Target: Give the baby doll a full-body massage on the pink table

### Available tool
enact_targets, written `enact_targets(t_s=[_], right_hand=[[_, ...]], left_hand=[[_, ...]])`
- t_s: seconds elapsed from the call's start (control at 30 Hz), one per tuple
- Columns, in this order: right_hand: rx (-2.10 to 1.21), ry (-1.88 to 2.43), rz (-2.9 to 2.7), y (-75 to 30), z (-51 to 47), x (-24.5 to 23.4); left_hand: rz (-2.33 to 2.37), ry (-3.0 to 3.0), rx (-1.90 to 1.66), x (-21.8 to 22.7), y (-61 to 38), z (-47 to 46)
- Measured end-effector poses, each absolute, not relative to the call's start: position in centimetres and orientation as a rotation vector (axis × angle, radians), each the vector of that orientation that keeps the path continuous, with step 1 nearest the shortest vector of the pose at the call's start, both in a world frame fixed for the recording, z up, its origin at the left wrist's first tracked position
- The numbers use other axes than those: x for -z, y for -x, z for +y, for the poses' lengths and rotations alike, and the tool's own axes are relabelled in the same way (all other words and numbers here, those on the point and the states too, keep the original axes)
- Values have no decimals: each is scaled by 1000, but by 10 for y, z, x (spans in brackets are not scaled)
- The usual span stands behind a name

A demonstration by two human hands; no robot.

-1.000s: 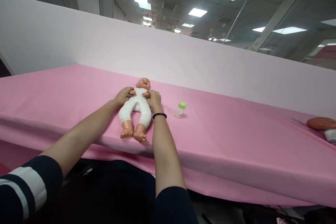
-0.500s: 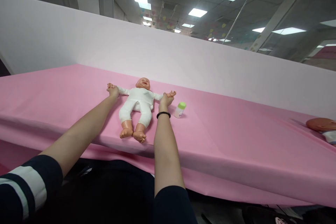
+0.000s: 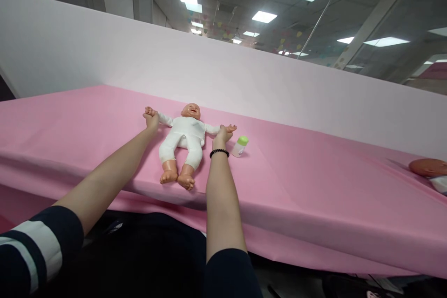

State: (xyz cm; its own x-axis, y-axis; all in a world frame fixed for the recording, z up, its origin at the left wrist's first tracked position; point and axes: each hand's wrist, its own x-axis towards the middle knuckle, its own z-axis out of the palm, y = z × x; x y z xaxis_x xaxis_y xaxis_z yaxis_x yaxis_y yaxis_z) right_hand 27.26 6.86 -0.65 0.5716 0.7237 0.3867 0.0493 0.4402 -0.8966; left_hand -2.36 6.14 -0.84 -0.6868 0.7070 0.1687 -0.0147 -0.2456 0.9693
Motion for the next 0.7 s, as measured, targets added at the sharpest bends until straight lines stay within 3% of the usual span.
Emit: enact_targets(t_s=[0.1, 0.23, 0.4, 0.7], right_hand=[[-501, 1071, -924, -261, 65, -4], [-454, 1113, -1340, -238, 49, -8], [-110, 1294, -1854, -222, 25, -11], [-285, 1281, -1824, -223, 14, -23]], left_hand=[[1395, -1387, -1932, 11, 9, 48], [1256, -2183, -1548, 13, -6, 34], [1263, -2270, -1480, 11, -4, 33], [1503, -2338, -1368, 1, 3, 35]])
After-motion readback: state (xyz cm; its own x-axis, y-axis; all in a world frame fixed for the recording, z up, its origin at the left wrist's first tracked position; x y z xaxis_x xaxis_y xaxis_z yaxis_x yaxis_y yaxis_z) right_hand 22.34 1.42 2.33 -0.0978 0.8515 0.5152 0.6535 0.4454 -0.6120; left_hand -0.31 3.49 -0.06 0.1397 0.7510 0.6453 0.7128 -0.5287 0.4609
